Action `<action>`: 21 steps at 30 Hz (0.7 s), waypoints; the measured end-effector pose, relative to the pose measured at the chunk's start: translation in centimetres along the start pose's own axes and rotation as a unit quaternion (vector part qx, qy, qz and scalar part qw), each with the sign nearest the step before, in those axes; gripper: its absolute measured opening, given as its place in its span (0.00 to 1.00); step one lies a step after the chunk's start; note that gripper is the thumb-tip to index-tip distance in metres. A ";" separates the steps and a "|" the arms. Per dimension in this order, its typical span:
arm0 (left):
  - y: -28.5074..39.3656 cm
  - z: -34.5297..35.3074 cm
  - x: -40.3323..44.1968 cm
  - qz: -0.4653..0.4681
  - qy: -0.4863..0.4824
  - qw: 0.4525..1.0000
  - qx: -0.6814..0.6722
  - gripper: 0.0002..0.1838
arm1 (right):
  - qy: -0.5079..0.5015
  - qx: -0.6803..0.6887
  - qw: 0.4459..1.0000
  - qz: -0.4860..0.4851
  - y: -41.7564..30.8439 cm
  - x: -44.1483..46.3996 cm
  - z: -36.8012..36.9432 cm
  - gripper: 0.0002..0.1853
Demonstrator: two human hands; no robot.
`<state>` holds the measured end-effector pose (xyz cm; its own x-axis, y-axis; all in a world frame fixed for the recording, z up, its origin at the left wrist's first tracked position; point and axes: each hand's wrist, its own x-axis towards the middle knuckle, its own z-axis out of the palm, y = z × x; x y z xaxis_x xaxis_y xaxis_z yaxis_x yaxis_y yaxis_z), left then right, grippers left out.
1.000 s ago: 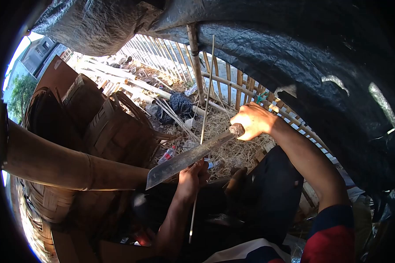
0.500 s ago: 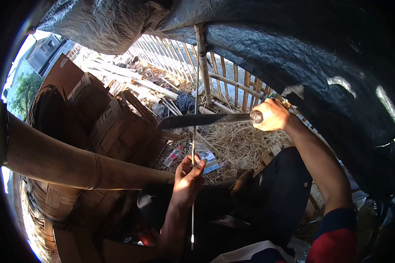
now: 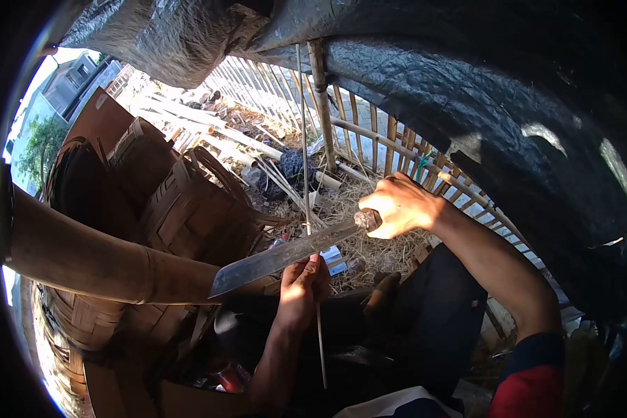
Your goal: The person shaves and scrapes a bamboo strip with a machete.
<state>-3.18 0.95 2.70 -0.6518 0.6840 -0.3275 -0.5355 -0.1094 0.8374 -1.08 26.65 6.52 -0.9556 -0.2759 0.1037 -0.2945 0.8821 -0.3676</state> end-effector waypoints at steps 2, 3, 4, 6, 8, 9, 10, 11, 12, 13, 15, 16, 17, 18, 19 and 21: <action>-0.1 0.2 -0.2 -0.005 -0.004 1.000 0.010 0.18 | -0.010 0.011 1.000 0.005 -0.4 0.4 0.4 0.12; -0.1 0.4 -0.2 0.001 0.002 1.000 0.003 0.17 | -0.009 0.015 1.000 0.001 -0.5 0.5 0.5 0.12; -0.1 0.6 0.1 0.009 0.006 1.000 -0.005 0.17 | -0.007 0.017 1.000 -0.003 -0.4 0.7 0.4 0.11; -0.3 0.8 0.3 0.011 0.008 1.000 -0.010 0.17 | -0.005 0.000 1.000 0.002 -0.5 0.8 0.2 0.12; -0.8 0.9 0.4 0.008 0.035 0.999 0.007 0.15 | -0.005 -0.028 1.000 0.003 -0.3 0.7 0.6 0.12; -0.8 1.1 0.3 0.006 0.035 0.999 0.006 0.15 | -0.007 -0.027 1.000 0.005 -0.3 0.6 0.8 0.12; -0.6 1.3 0.1 -0.006 0.041 0.999 0.013 0.15 | 0.001 -0.028 1.000 -0.003 -0.4 0.6 0.9 0.12; -0.4 1.4 0.1 -0.017 0.045 0.999 0.021 0.14 | 0.011 -0.030 0.999 -0.011 -0.4 0.4 1.0 0.13; -0.5 1.5 0.1 -0.025 0.032 0.999 0.026 0.14 | 0.075 -0.069 0.992 -0.069 -0.6 0.3 1.2 0.13; -0.6 1.5 0.0 -0.026 0.030 0.999 0.024 0.14 | 0.054 -0.077 0.994 -0.053 -0.7 0.4 1.1 0.15; -0.9 1.5 0.0 -0.032 0.035 0.999 0.008 0.11 | -0.097 -0.032 0.994 0.039 -1.2 1.0 0.2 0.14; -0.7 1.5 0.0 -0.033 0.035 0.999 0.010 0.11 | -0.097 -0.030 0.994 0.039 -0.8 0.9 0.3 0.14; -0.4 1.6 0.1 -0.037 0.034 0.999 0.003 0.09 | -0.054 -0.035 0.998 0.013 -0.1 0.7 0.8 0.14; -0.2 1.6 0.1 -0.041 0.033 0.999 -0.004 0.10 | -0.011 -0.039 0.999 -0.014 0.4 0.6 1.3 0.13; -0.1 1.6 0.1 -0.041 0.035 0.999 -0.003 0.10 | 0.087 -0.077 0.991 -0.065 0.6 0.6 1.6 0.13; 0.2 1.7 0.2 -0.044 0.031 0.999 0.010 0.13 | -0.099 -0.033 0.990 0.097 -0.3 0.8 -0.1 0.16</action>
<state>-2.47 2.24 3.53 -0.6349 0.6447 -0.4258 -0.5819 -0.0366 0.8124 -1.76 26.21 6.80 -0.9755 -0.1625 -0.1486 -0.1119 0.9470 -0.3011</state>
